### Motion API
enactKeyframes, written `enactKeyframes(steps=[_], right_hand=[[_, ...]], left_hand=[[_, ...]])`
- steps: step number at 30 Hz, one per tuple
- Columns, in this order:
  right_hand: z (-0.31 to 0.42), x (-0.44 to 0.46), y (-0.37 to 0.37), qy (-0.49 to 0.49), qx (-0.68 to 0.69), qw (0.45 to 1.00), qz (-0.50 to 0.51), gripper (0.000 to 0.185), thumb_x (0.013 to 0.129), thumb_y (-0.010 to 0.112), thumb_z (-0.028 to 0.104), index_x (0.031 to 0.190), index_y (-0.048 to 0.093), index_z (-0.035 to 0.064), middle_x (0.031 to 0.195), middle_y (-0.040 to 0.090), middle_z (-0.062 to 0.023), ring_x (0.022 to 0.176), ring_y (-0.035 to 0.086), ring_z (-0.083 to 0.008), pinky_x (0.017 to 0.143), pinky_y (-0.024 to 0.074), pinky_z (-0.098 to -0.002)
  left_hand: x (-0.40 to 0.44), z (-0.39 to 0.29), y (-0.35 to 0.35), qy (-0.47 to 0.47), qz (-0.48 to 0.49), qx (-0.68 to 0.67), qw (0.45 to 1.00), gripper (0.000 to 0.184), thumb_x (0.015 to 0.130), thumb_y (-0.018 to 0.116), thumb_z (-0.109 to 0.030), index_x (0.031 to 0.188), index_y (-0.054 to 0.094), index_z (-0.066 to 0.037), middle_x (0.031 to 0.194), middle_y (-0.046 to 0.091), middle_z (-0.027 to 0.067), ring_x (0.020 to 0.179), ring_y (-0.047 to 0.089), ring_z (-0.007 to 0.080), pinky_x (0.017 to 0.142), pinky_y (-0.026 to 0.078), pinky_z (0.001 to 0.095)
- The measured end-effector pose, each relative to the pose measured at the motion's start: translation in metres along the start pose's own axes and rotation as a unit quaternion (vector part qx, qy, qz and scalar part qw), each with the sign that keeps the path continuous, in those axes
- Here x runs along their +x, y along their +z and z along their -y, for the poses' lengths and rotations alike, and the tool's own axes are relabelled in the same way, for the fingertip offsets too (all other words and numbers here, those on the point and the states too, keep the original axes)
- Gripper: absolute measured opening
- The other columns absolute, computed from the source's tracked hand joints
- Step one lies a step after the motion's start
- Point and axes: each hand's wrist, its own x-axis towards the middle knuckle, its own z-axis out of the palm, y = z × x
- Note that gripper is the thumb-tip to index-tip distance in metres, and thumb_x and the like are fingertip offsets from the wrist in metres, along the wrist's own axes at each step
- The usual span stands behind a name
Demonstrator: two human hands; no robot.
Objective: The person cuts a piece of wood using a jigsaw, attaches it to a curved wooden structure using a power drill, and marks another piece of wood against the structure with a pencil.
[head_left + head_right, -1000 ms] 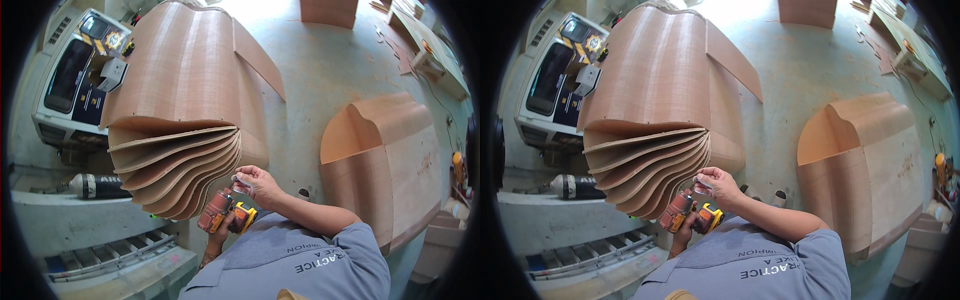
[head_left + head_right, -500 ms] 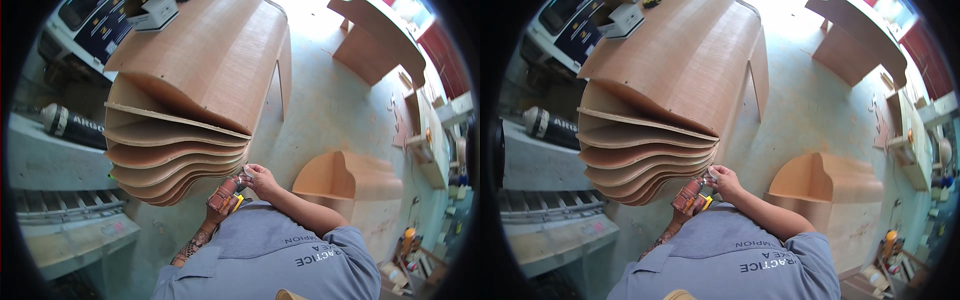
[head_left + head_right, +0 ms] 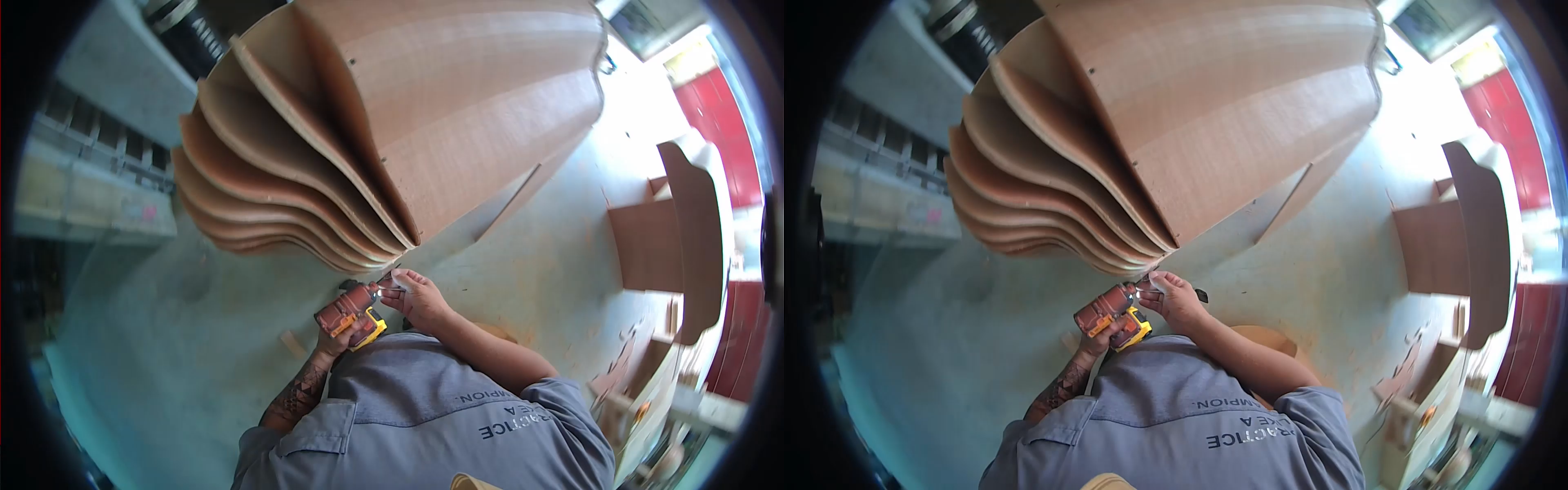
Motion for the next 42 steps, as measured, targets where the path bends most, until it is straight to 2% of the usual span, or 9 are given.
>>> enactKeyframes(steps=[7, 9, 11, 13, 14, 16, 19, 27, 42], right_hand=[[0.071, -0.026, -0.018, 0.070, -0.386, 0.920, -0.010, 0.026, 0.102, 0.068, 0.030, 0.113, 0.066, 0.0067, 0.101, 0.072, -0.0115, 0.090, 0.072, -0.0242, 0.085, 0.0600, -0.0380], [0.103, -0.029, -0.007, -0.246, -0.704, 0.667, 0.008, 0.034, 0.095, 0.075, 0.028, 0.113, 0.064, 0.0021, 0.109, 0.069, -0.0184, 0.099, 0.069, -0.0344, 0.085, 0.0568, -0.0432], [0.128, -0.034, 0.025, -0.470, -0.782, 0.409, -0.021, 0.056, 0.084, 0.085, 0.025, 0.130, 0.060, 0.0049, 0.137, 0.053, -0.0288, 0.124, 0.055, -0.0467, 0.097, 0.0490, -0.0539], [0.143, -0.036, 0.061, -0.527, -0.792, 0.308, 0.003, 0.098, 0.071, 0.094, 0.028, 0.154, 0.043, 0.0128, 0.162, 0.021, -0.0332, 0.145, 0.029, -0.0562, 0.111, 0.0367, -0.0650], [0.145, -0.028, 0.070, -0.524, -0.798, 0.297, 0.012, 0.098, 0.071, 0.094, 0.028, 0.154, 0.043, 0.0128, 0.162, 0.021, -0.0332, 0.145, 0.029, -0.0562, 0.111, 0.0367, -0.0650], [0.145, -0.015, 0.084, -0.459, -0.851, 0.254, -0.018, 0.133, 0.060, 0.100, 0.032, 0.166, 0.020, 0.0181, 0.167, 0.004, -0.0353, 0.150, 0.014, -0.0619, 0.114, 0.0294, -0.0740], [0.147, 0.001, 0.086, -0.408, -0.879, 0.248, -0.023, 0.147, 0.054, 0.102, 0.035, 0.168, 0.010, 0.0203, 0.168, 0.001, -0.0343, 0.153, 0.007, -0.0613, 0.115, 0.0252, -0.0777], [0.145, 0.001, 0.092, -0.388, -0.899, 0.204, -0.017, 0.147, 0.061, 0.099, 0.042, 0.168, 0.002, 0.0158, 0.166, -0.002, -0.0380, 0.150, 0.008, -0.0663, 0.112, 0.0306, -0.0779], [0.147, -0.001, 0.094, -0.370, -0.905, 0.209, -0.003, 0.144, 0.067, 0.098, 0.036, 0.168, -0.003, 0.0177, 0.168, -0.009, -0.0362, 0.152, 0.001, -0.0629, 0.116, 0.0254, -0.0762]], left_hand=[[-0.026, 0.024, 0.053, -0.046, -0.100, -0.198, 0.974, 0.025, 0.095, 0.072, -0.012, 0.119, 0.070, -0.002, 0.090, 0.070, 0.0010, 0.077, 0.065, 0.0076, 0.073, 0.053, 0.0263], [-0.026, 0.024, 0.058, -0.036, -0.086, -0.241, 0.966, 0.035, 0.094, 0.068, -0.008, 0.128, 0.063, -0.001, 0.120, 0.069, 0.0072, 0.081, 0.064, 0.0108, 0.073, 0.054, 0.0286], [-0.026, 0.027, 0.063, -0.025, -0.104, -0.262, 0.959, 0.032, 0.095, 0.069, -0.009, 0.126, 0.065, -0.001, 0.110, 0.069, 0.0050, 0.078, 0.063, 0.0098, 0.071, 0.053, 0.0279], [-0.025, 0.033, 0.071, -0.008, -0.120, -0.288, 0.950, 0.027, 0.096, 0.069, -0.012, 0.121, 0.069, 0.000, 0.089, 0.069, 0.0004, 0.073, 0.062, 0.0078, 0.069, 0.051, 0.0263], [-0.023, 0.041, 0.070, -0.012, -0.097, -0.279, 0.955, 0.029, 0.096, 0.070, -0.013, 0.122, 0.068, 0.000, 0.089, 0.068, 0.0007, 0.073, 0.062, 0.0084, 0.068, 0.051, 0.0264], [-0.019, 0.059, 0.075, -0.004, -0.087, -0.297, 0.951, 0.029, 0.096, 0.071, -0.014, 0.122, 0.068, 0.000, 0.089, 0.068, 0.0010, 0.072, 0.062, 0.0085, 0.068, 0.051, 0.0263], [-0.007, 0.060, 0.079, -0.001, -0.069, -0.316, 0.946, 0.031, 0.094, 0.073, -0.013, 0.121, 0.067, 0.001, 0.093, 0.069, 0.0021, 0.071, 0.062, 0.0084, 0.068, 0.052, 0.0256], [0.012, 0.068, 0.093, 0.031, -0.065, -0.389, 0.918, 0.031, 0.092, 0.075, -0.010, 0.120, 0.066, -0.001, 0.106, 0.070, 0.0060, 0.072, 0.062, 0.0087, 0.066, 0.054, 0.0265], [0.019, 0.081, 0.089, 0.010, -0.042, -0.386, 0.922, 0.031, 0.090, 0.078, -0.011, 0.117, 0.064, -0.005, 0.091, 0.068, 0.0000, 0.067, 0.063, 0.0060, 0.061, 0.056, 0.0254]])
